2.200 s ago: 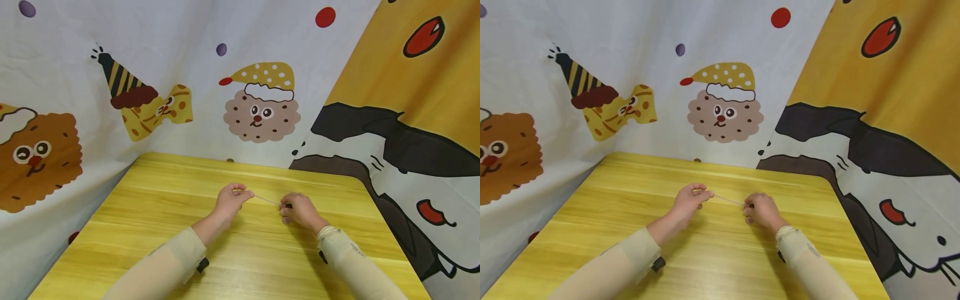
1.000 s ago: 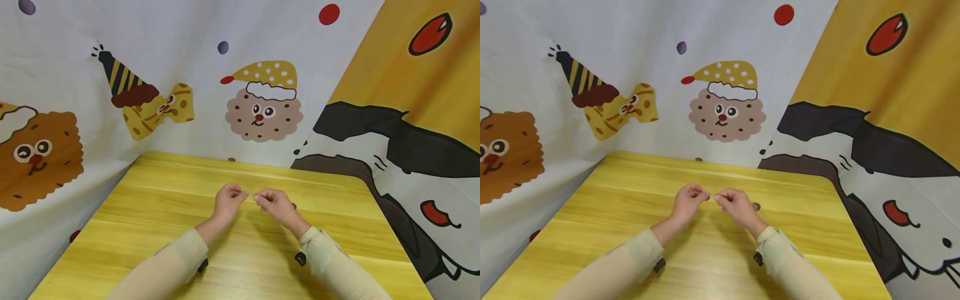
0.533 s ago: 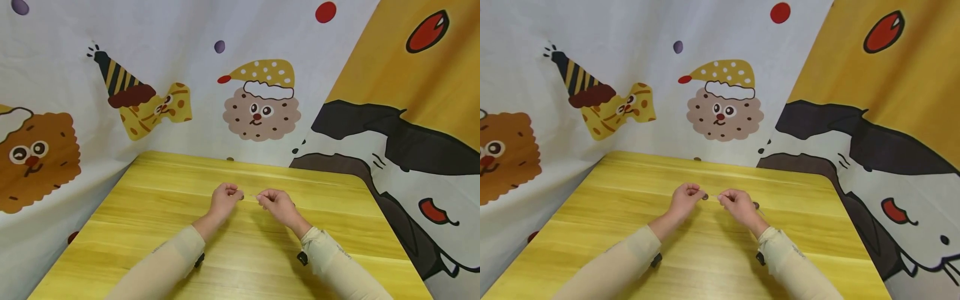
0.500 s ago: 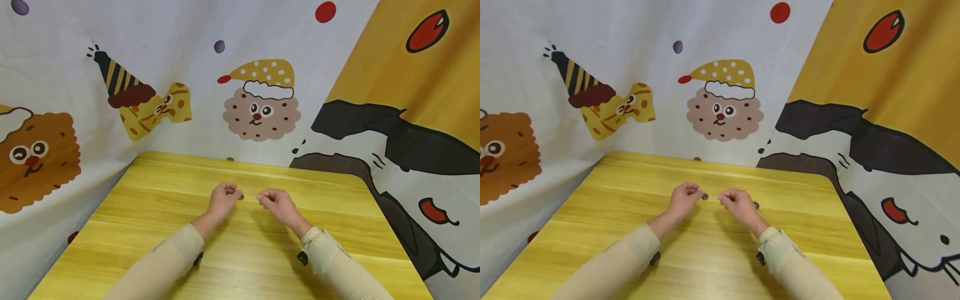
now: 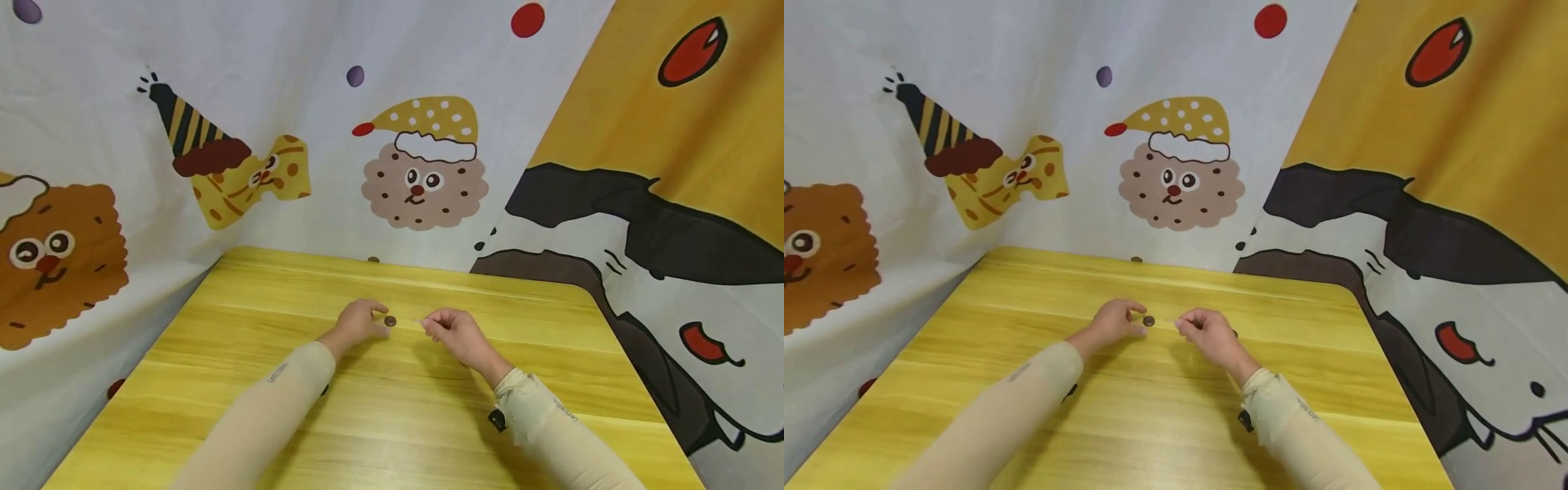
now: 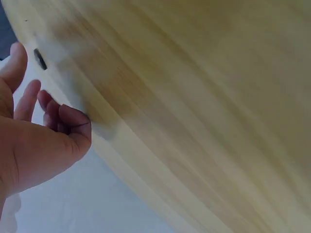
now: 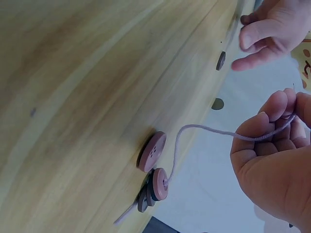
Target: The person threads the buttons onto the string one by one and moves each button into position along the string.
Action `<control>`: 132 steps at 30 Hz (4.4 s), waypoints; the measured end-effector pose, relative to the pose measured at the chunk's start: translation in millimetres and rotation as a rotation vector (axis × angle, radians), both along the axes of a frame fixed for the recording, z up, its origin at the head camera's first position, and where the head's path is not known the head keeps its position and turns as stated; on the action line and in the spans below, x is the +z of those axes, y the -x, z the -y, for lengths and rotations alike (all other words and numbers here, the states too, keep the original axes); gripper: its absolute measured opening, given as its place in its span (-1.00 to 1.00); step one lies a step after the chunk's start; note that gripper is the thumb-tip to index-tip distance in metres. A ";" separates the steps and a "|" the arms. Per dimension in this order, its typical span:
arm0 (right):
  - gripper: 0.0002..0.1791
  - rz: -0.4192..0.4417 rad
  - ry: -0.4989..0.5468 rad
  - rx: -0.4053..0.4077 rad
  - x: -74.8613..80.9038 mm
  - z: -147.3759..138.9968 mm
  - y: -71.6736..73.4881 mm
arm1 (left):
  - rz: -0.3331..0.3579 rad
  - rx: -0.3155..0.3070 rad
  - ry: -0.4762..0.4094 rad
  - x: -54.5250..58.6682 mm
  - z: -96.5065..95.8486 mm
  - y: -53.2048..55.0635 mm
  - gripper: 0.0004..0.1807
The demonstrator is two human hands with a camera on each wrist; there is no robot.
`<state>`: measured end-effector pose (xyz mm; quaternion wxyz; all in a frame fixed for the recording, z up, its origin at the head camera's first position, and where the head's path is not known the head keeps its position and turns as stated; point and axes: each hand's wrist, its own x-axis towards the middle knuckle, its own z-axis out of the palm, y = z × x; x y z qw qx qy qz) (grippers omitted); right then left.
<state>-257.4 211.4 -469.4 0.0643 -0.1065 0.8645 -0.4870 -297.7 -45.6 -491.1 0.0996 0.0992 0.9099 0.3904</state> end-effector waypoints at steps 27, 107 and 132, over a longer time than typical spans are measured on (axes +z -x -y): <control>-0.77 -0.078 -0.086 -0.025 2.5 0.6 -8.2 | -0.019 0.144 -0.457 1.5 -39.7 -27.5 -0.88; -0.93 -0.330 -0.259 -0.059 -1.8 12.4 -14.9 | -0.022 0.256 -0.610 7.8 -60.0 -51.4 -0.88; -0.93 -0.620 -0.381 0.206 -1.5 8.0 -14.6 | 0.394 0.120 -0.602 15.9 -39.2 -40.9 -0.56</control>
